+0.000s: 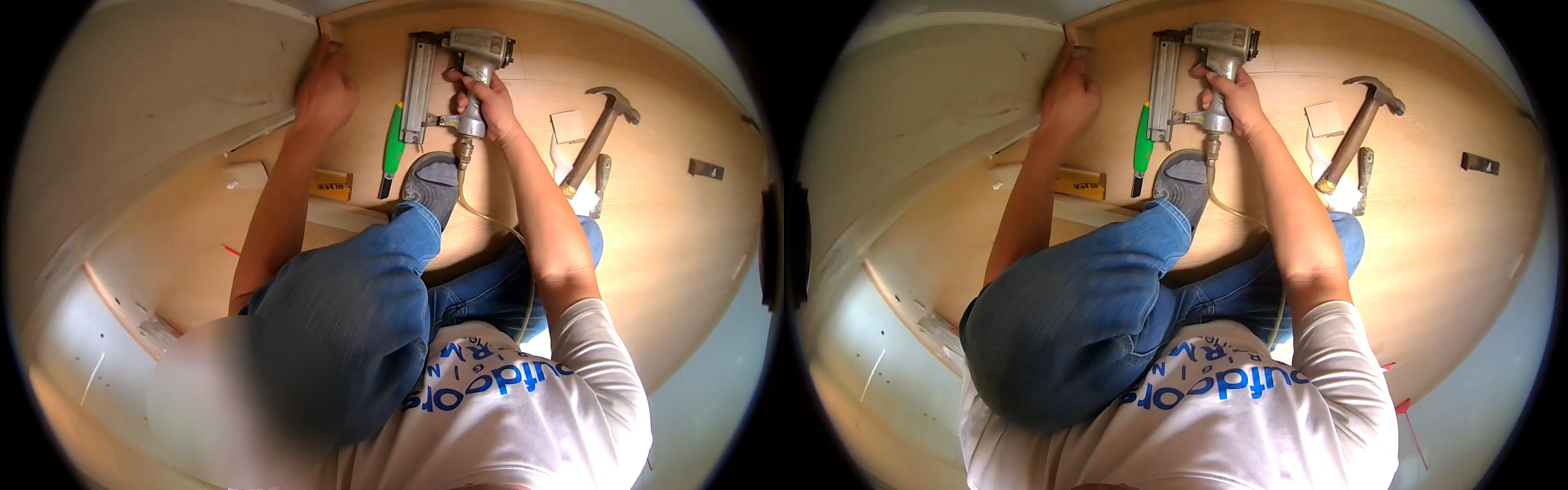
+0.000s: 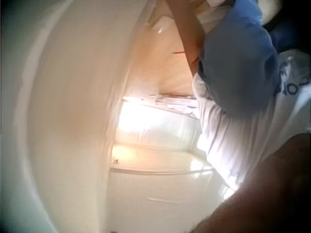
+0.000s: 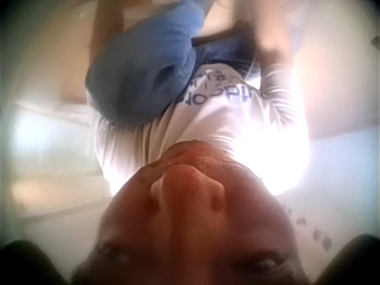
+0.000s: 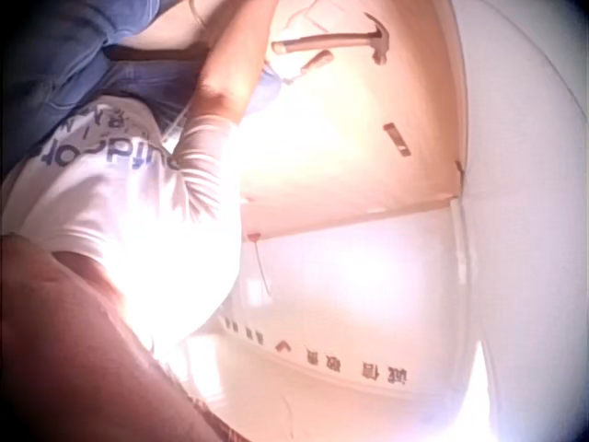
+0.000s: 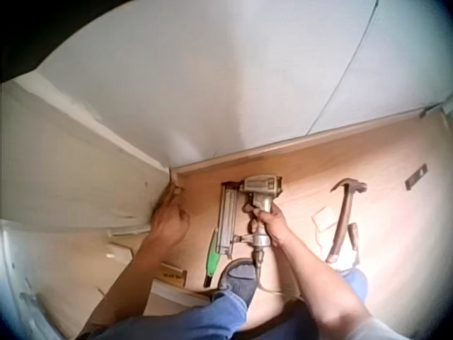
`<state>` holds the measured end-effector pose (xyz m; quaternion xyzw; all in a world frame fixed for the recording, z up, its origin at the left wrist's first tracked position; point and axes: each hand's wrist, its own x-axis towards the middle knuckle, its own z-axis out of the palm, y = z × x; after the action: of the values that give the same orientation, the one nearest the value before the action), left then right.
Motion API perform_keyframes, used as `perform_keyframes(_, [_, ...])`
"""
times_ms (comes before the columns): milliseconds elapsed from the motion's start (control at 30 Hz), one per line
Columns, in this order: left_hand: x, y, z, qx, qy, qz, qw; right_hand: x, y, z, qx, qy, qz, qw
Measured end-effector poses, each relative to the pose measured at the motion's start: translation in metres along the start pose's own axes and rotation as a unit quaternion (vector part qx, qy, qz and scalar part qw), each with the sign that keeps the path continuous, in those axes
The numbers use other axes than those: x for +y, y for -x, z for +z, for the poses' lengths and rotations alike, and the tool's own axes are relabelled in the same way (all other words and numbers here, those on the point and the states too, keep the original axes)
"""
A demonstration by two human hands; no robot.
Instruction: The person installs wooden baseboards along the wall of a room. They measure and cut small wooden blocks, then use a pneumatic nail gun to secure the baseboards and blocks to the wall. The person also uses a hammer to tap pieces into place and a utility knife to trim excess material.
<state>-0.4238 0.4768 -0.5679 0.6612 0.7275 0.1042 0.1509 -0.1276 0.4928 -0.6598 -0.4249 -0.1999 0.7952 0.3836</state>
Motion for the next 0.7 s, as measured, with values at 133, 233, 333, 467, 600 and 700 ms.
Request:
perform_keyframes(133, [-0.007,-0.012,0.009,-0.080,0.328,-0.214,0.917,-0.003,0.001,0.001,0.024,0.014,0.001,1.000])
perform_keyframes(233, [-0.011,-0.033,0.018,-0.080,0.617,-0.446,0.644,-0.001,0.000,0.007,0.015,0.022,0.006,1.000])
perform_keyframes(333, [-0.020,-0.057,0.036,-0.061,0.684,-0.472,0.553,-0.001,-0.002,0.007,0.011,0.013,-0.001,1.000])
perform_keyframes(467, [-0.028,-0.071,0.057,-0.035,0.698,-0.454,0.553,0.001,-0.002,0.004,0.011,0.006,0.004,1.000])
perform_keyframes(600, [-0.022,-0.067,0.043,-0.093,0.666,-0.477,0.565,-0.004,0.001,0.007,0.028,0.031,0.008,0.999])
perform_keyframes(700, [-0.021,-0.068,0.040,-0.105,0.642,-0.487,0.583,-0.008,0.002,0.009,0.023,0.022,0.031,0.999])
